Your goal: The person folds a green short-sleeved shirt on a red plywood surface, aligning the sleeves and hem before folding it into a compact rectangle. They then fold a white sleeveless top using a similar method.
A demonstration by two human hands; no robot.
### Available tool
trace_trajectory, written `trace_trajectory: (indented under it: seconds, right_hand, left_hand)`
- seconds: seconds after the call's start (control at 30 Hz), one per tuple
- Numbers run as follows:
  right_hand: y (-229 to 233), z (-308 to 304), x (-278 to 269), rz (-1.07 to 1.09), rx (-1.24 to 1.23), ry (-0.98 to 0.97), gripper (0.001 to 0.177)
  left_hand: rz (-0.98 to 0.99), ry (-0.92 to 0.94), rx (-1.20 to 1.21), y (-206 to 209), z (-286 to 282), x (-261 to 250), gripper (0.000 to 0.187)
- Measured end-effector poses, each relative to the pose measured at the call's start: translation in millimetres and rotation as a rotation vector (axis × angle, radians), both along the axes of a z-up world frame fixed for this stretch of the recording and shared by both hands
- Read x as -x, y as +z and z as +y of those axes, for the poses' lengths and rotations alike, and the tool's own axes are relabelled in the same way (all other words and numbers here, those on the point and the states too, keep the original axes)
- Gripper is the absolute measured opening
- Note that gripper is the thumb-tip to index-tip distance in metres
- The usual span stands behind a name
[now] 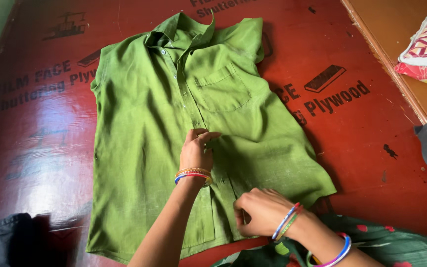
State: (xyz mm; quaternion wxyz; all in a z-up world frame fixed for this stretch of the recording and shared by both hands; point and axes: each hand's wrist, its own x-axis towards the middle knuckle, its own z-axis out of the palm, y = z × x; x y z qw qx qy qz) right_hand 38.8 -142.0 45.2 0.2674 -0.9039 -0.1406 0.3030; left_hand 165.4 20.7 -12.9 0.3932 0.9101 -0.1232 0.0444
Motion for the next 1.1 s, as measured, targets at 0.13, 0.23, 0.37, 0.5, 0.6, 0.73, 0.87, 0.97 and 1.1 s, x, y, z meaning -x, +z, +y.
trace_trajectory:
  seconds: [0.13, 0.23, 0.37, 0.5, 0.6, 0.73, 0.87, 0.97, 1.1]
  right_hand:
    - [9, 3, 1, 0.051, 0.007, -0.026, 0.022]
    - [0, 12, 7, -0.025, 0.077, 0.066, 0.04]
    - [-17, 16, 12, -0.116, 0.127, 0.117, 0.024]
    - [-16, 13, 13, -0.102, 0.095, 0.083, 0.016]
    - [-3, 10, 14, -0.034, 0.02, -0.022, 0.019]
    - [10, 13, 16, 0.019, -0.036, -0.052, 0.023]
    - [1, 19, 14, 0.002, -0.052, -0.088, 0.028]
    - [-15, 29, 8, -0.065, -0.123, -0.193, 0.022]
    - [-36, 34, 10, -0.087, -0.096, -0.145, 0.022]
  left_hand:
    - [0.031, 0.048, -0.19, 18, 12, 17, 0.044]
    - [0.279, 0.017, -0.454, 33, 28, 40, 0.028]
    - [0.596, -0.255, -0.698, 42, 56, 93, 0.035]
    - [0.4, -0.269, -0.584, 37, 71, 135, 0.047]
    - [0.411, -0.245, -0.625, 27, 75, 135, 0.021]
    - [0.473, -0.158, -0.487, 24, 81, 130, 0.022]
    - [0.608, -0.101, -0.36, 30, 87, 127, 0.024]
    - [0.586, -0.096, -0.368, 30, 87, 130, 0.024]
    - [0.284, -0.155, -0.431, 17, 79, 138, 0.034]
